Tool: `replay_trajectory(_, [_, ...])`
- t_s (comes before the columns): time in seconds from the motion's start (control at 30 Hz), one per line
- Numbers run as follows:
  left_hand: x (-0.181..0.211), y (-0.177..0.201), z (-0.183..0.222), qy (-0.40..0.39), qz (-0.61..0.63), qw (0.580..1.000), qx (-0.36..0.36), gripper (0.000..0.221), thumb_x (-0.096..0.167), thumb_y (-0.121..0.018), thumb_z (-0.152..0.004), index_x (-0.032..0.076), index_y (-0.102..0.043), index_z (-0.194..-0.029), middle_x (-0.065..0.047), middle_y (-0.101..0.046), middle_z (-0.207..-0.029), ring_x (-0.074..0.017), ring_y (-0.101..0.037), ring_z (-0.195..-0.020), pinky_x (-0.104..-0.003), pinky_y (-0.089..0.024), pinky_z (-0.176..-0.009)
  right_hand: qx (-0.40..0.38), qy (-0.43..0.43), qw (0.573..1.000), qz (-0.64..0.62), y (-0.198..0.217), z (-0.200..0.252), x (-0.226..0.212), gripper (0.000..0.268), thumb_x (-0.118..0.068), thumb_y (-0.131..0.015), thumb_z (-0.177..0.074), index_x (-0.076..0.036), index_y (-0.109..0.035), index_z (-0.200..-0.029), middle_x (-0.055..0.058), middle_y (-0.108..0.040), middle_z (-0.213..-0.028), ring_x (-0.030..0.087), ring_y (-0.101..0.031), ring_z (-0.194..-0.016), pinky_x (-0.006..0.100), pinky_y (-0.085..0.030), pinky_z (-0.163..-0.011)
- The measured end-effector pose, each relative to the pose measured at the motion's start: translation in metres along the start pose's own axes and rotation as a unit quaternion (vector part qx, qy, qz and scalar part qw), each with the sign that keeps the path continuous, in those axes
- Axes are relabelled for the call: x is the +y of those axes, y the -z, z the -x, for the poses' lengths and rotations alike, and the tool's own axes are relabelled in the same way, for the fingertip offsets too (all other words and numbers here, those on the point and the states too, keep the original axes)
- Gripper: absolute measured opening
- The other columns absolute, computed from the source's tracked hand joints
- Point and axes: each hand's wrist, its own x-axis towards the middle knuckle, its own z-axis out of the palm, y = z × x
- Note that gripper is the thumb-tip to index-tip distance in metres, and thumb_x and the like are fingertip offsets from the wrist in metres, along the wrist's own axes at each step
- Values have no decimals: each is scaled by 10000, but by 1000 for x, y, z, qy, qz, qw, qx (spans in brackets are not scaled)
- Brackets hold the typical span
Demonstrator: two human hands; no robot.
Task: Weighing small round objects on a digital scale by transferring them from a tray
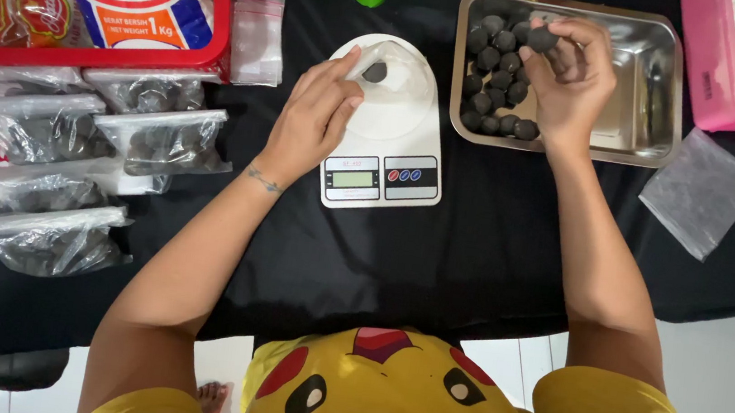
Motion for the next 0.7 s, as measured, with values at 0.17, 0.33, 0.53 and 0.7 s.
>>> replay_trajectory(0.17, [2, 1, -1, -2, 2, 1000, 6, 201, 123, -506, -1133, -29, -631, -1092, -204, -487, -1533, -408, -576, -1306, -479, -457, -1137, 5, -17, 1000, 6, 0, 1, 1, 413, 300, -695, -943, -13, -572, -1183, 156, -536, -1217, 378, -685, -1201, 377, -600, -1052])
replay_trajectory(0.33, [3, 1, -1, -1, 7, 1000, 5, 209, 124, -505, -1133, -36, -630, -1084, -209, -488, -1530, -403, -572, -1306, -479, -456, -1134, 6, -64, 998, 1, -1, 2, -3, 379, 213, -723, -980, -51, -547, -1189, 239, -719, -1121, 296, -735, -1081, 351, -624, -913])
replay_trajectory(0.53, [2, 1, -1, -4, 1, 1000, 7, 185, 106, -516, -1128, -34, -629, -1086, -204, -495, -1525, -402, -574, -1298, -478, -456, -1141, 18, -54, 997, 48, 5, 5, 6, 431, 230, -818, -937, -46, -564, -1150, 151, -691, -1063, 228, -710, -985, 313, -614, -868])
replay_trajectory(0.7, [3, 2, -2, -5, 5, 1000, 6, 190, 113, -508, -1129, -29, -625, -1081, -217, -494, -1523, -408, -577, -1294, -481, -453, -1133, 28, -69, 995, 61, 7, 7, 11, 436, 190, -856, -956, -63, -552, -1141, 83, -620, -923, 140, -578, -794, 259, -501, -701])
